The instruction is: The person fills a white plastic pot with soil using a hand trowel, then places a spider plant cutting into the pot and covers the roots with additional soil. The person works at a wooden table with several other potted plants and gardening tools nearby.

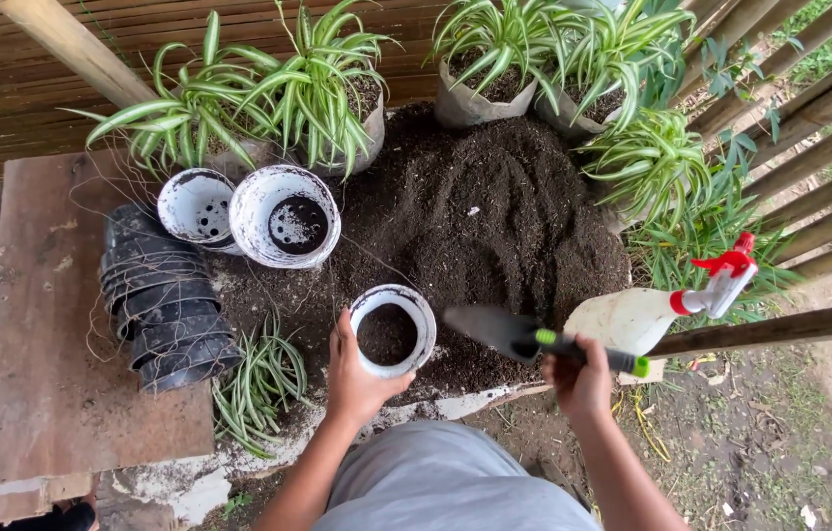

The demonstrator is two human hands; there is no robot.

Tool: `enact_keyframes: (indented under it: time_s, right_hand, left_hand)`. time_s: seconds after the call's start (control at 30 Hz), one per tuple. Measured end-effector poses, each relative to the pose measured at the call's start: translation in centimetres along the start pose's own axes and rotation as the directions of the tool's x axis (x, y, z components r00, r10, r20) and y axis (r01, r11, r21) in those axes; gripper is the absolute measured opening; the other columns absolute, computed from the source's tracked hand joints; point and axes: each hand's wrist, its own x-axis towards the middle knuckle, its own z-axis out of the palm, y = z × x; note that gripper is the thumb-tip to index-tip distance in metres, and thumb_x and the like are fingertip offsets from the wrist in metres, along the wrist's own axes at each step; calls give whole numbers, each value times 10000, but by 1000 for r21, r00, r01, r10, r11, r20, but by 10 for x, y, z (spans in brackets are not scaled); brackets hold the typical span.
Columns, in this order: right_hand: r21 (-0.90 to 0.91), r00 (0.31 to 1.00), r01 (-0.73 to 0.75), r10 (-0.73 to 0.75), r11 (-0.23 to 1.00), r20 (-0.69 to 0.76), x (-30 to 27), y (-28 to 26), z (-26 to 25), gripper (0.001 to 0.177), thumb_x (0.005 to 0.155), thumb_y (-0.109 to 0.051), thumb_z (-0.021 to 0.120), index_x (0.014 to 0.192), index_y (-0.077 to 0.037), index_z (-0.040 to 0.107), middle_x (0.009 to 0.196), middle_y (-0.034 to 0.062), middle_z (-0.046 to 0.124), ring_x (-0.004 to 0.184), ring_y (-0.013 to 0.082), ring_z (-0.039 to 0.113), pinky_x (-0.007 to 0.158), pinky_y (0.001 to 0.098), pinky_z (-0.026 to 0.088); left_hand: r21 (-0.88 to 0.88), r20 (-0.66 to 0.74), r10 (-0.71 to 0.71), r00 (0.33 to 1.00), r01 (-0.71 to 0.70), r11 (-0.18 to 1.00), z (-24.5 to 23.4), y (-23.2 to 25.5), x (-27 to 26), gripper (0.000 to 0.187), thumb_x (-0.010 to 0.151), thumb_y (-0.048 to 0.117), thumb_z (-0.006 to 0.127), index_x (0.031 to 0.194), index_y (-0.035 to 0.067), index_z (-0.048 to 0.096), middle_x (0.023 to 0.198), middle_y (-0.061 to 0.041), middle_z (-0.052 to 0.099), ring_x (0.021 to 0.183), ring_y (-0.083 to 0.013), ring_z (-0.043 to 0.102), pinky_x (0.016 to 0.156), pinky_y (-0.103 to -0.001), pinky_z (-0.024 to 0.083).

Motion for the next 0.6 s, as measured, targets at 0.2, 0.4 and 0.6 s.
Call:
enact_keyframes:
  time_s: [0.2, 0.4, 0.6]
  right_hand:
    - [28, 952, -304, 302, 952, 48, -23, 36, 31, 236, 977, -177, 593, 1141, -6, 595, 759, 183, 679, 568, 267, 673, 498, 296, 593]
    - [280, 966, -258, 249, 925, 67, -16, 47, 107, 297, 979, -161, 607, 1246, -46, 546, 963, 251, 691, 727, 247, 724, 608, 255, 650]
    - [293, 976, -212, 216, 932, 21, -24, -2, 135, 171, 1032, -181, 580, 1107, -27, 567, 767, 156, 668, 538, 168, 661, 452, 189, 584]
  left_hand:
    - [220, 33, -78, 996, 69, 973, -14, -18, -23, 1442, 486, 341, 1013, 1578, 232, 78, 1582, -179, 290, 1429, -386, 368, 1051, -564, 457]
    - [270, 76, -142, 987, 117, 956, -16, -26, -28, 1476, 546, 408, 999, 1600, 219, -17, 1672, -142, 138, 1541, -366, 108, 1182, -536, 283]
    - [306, 132, -212, 968, 164, 938, -13, -16, -18, 1434, 567, 403, 1002, 1588, 324, -2, 1662, -199, 109, 1421, -461, 341, 1045, -546, 513]
